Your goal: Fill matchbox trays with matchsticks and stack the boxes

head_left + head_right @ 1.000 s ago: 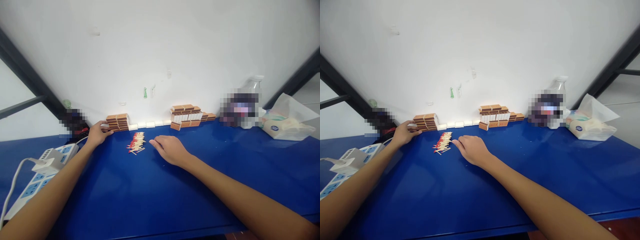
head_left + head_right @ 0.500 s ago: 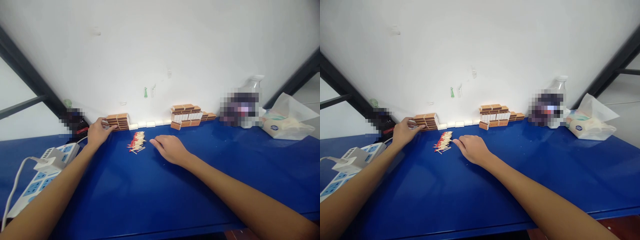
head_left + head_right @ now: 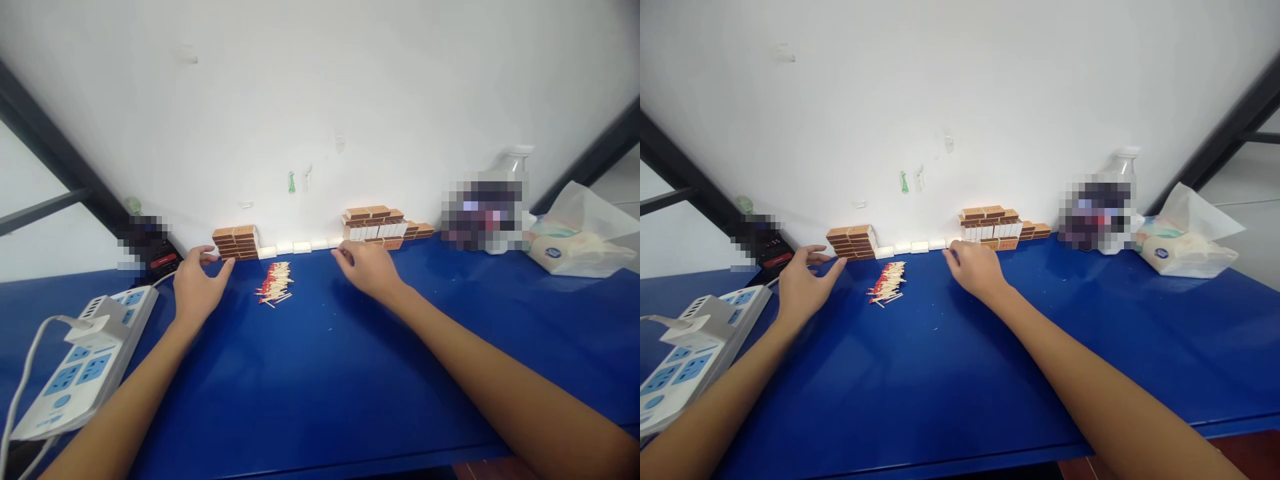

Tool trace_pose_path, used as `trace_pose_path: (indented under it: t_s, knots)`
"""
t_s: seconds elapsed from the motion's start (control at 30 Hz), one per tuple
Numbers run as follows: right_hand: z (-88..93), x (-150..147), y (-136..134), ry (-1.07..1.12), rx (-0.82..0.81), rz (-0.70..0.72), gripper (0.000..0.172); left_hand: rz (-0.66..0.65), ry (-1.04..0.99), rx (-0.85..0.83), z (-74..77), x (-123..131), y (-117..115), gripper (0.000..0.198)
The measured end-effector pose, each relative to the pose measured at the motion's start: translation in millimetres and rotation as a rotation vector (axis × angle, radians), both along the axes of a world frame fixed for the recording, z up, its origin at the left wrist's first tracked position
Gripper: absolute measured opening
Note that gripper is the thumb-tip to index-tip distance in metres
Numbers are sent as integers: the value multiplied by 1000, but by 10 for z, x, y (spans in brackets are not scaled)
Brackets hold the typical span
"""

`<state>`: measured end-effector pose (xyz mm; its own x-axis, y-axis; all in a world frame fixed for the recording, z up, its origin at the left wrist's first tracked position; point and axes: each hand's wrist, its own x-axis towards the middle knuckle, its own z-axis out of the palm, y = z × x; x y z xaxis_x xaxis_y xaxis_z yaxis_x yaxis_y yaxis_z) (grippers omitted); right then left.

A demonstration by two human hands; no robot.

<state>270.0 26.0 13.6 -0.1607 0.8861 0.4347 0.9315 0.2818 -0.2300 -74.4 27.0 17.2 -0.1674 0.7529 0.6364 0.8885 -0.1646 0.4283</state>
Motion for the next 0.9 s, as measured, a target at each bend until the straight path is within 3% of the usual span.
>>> trace_pose_path:
  t_s: [0.2,0.43,0.6,0.9]
  knots:
    - [-62,153,188,-77,-48,-35,20,-234,169,68,-139,119,-82,27]
    - [-54,-350,500,-174,-119,172,31,-459,227,44,-198,246,-140,21]
    - [-36,-568,691,-179,-157,187,18,-480,230,92,-152,187,-148,21]
    - [222,-389,193,-157,-180,225,13,-578,257,150,-190,288,-194,20]
